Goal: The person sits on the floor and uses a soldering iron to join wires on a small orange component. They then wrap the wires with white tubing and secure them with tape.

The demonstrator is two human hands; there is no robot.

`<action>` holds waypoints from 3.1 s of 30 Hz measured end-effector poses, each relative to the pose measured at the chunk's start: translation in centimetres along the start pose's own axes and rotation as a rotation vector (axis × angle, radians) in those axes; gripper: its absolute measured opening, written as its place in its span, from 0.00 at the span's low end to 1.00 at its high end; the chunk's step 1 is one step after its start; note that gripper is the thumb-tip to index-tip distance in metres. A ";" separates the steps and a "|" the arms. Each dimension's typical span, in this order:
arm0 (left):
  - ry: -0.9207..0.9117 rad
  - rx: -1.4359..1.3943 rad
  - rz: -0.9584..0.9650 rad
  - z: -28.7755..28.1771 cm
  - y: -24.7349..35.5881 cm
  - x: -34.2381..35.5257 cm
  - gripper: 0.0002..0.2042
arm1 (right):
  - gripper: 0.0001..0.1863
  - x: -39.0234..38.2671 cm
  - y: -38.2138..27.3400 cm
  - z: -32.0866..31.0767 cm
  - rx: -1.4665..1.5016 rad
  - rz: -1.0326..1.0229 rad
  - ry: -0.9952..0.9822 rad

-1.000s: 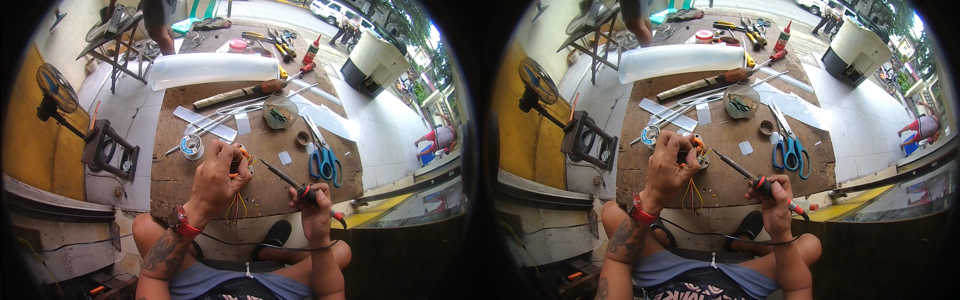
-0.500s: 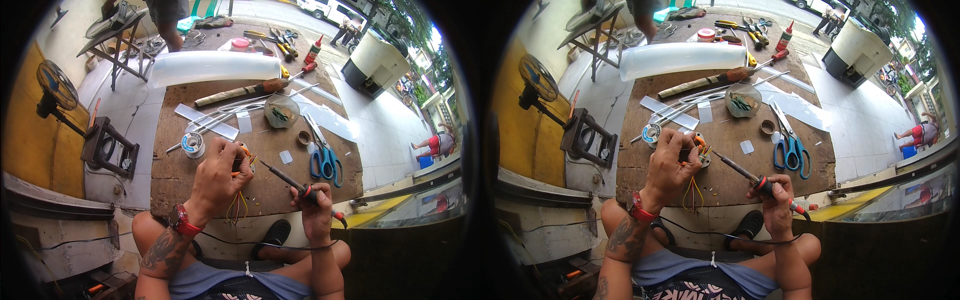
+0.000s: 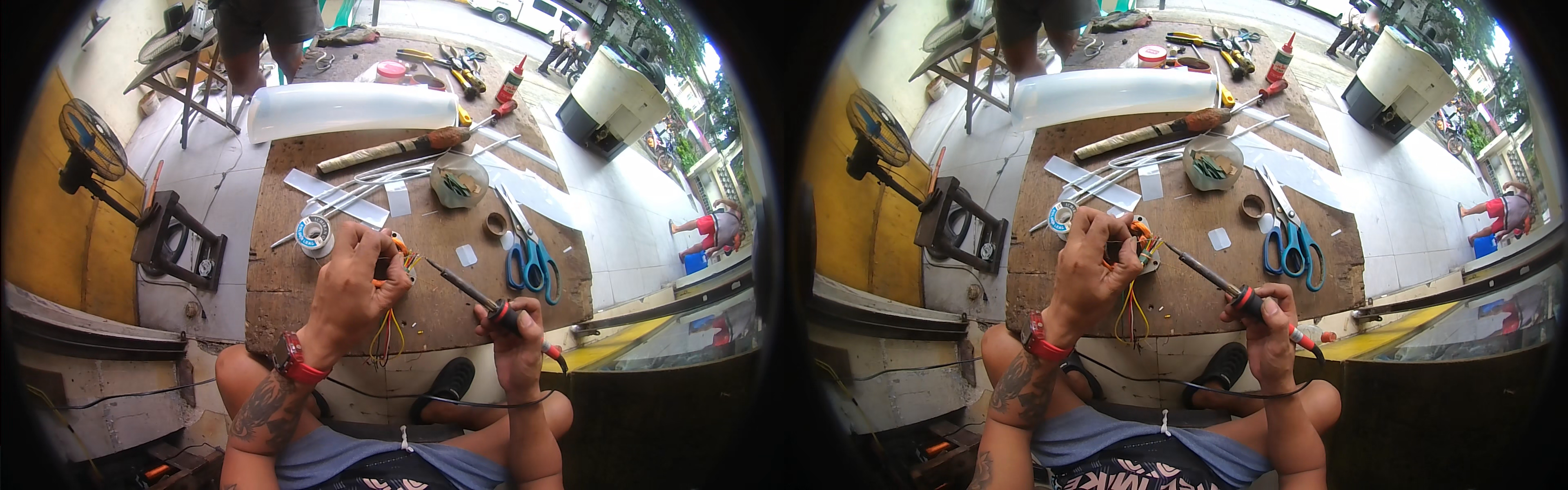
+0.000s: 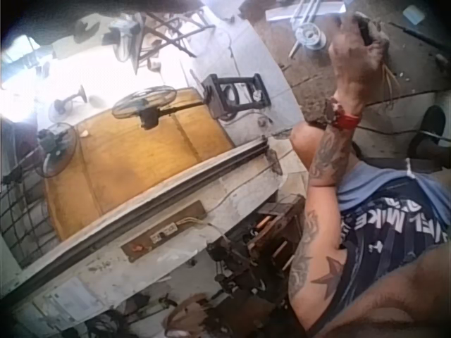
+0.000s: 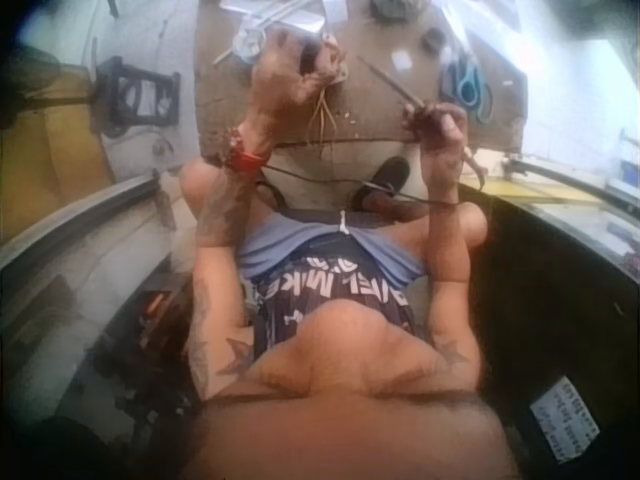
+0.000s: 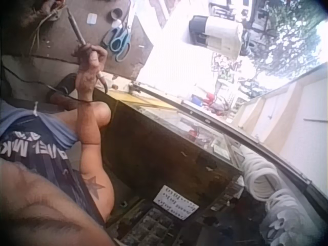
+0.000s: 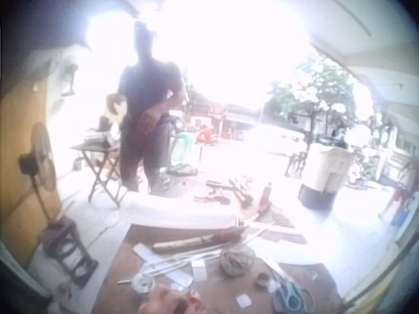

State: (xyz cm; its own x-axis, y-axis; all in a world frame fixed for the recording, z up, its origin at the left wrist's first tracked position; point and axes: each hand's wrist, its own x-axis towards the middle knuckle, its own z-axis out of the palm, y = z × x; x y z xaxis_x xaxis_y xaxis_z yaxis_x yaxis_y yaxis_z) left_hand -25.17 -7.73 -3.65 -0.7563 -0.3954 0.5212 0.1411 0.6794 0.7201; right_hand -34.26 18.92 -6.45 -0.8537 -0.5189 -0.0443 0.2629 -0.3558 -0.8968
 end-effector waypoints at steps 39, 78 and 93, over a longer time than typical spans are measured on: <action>0.011 0.009 0.016 0.2 -0.1 0.0 0.10 | 0.19 0.0 0.0 0.0 0.001 0.003 -0.016; 0.025 0.114 -0.044 0.0 -0.1 0.2 0.11 | 0.18 1.2 0.7 1.3 -0.073 -0.004 -0.023; 0.034 0.133 -0.050 0.1 0.0 0.2 0.11 | 0.18 1.2 0.7 1.4 -0.076 0.004 -0.015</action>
State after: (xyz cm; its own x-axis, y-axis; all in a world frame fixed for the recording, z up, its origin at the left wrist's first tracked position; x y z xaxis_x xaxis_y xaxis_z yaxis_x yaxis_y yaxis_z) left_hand -25.35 -7.74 -3.56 -0.7382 -0.4495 0.5030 0.0167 0.7332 0.6798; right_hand -34.47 16.96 -6.52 -0.8455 -0.5323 -0.0419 0.2311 -0.2941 -0.9274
